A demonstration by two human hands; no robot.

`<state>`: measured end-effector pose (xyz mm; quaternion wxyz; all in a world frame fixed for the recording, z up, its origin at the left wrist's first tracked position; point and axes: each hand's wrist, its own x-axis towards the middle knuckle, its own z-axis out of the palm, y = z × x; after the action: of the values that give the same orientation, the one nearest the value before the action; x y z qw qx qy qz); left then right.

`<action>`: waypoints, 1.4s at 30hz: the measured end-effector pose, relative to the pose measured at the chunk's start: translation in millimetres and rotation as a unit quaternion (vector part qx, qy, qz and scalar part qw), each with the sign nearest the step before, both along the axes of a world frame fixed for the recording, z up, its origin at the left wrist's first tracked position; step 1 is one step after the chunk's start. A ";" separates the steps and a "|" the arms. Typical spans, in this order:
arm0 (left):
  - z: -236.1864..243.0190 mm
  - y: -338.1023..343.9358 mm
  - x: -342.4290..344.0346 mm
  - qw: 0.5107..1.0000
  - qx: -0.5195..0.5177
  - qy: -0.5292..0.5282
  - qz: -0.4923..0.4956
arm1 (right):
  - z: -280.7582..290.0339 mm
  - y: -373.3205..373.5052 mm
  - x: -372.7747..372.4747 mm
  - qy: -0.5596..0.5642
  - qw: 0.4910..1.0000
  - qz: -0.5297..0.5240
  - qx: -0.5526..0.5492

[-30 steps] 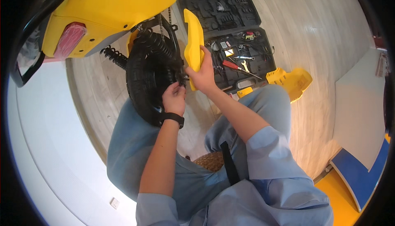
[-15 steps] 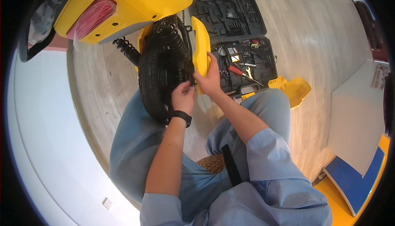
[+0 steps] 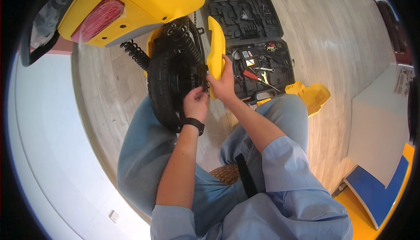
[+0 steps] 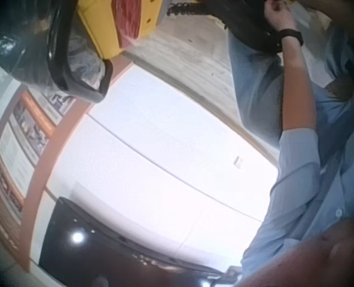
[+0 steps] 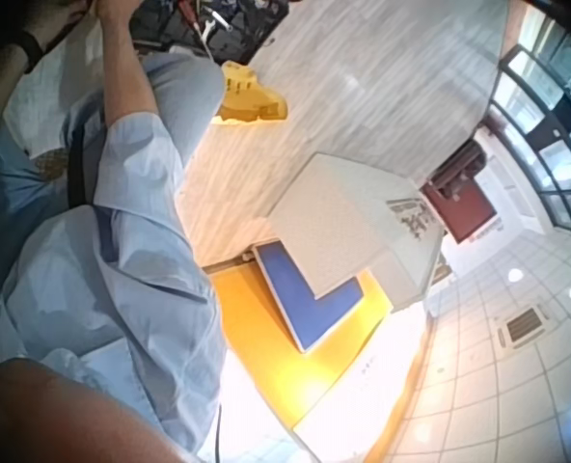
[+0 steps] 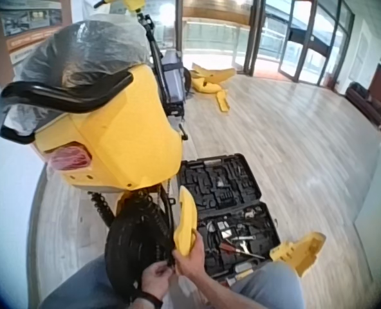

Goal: The recorder uses a power drill and hands to remove and then reattach a yellow plastic protective cover on a motorcycle wheel assembly.

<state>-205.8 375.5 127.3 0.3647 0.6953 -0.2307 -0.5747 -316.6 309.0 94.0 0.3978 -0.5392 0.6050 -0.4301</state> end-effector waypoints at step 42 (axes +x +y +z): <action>13.0 -3.5 -10.3 1.000 0.016 0.020 0.015 | -6.0 -4.7 3.4 -0.076 0.996 0.032 0.017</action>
<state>-216.1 372.0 140.3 0.3665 0.6928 -0.2041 -0.5866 -313.2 304.3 88.0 0.4647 -0.5173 0.5629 -0.4468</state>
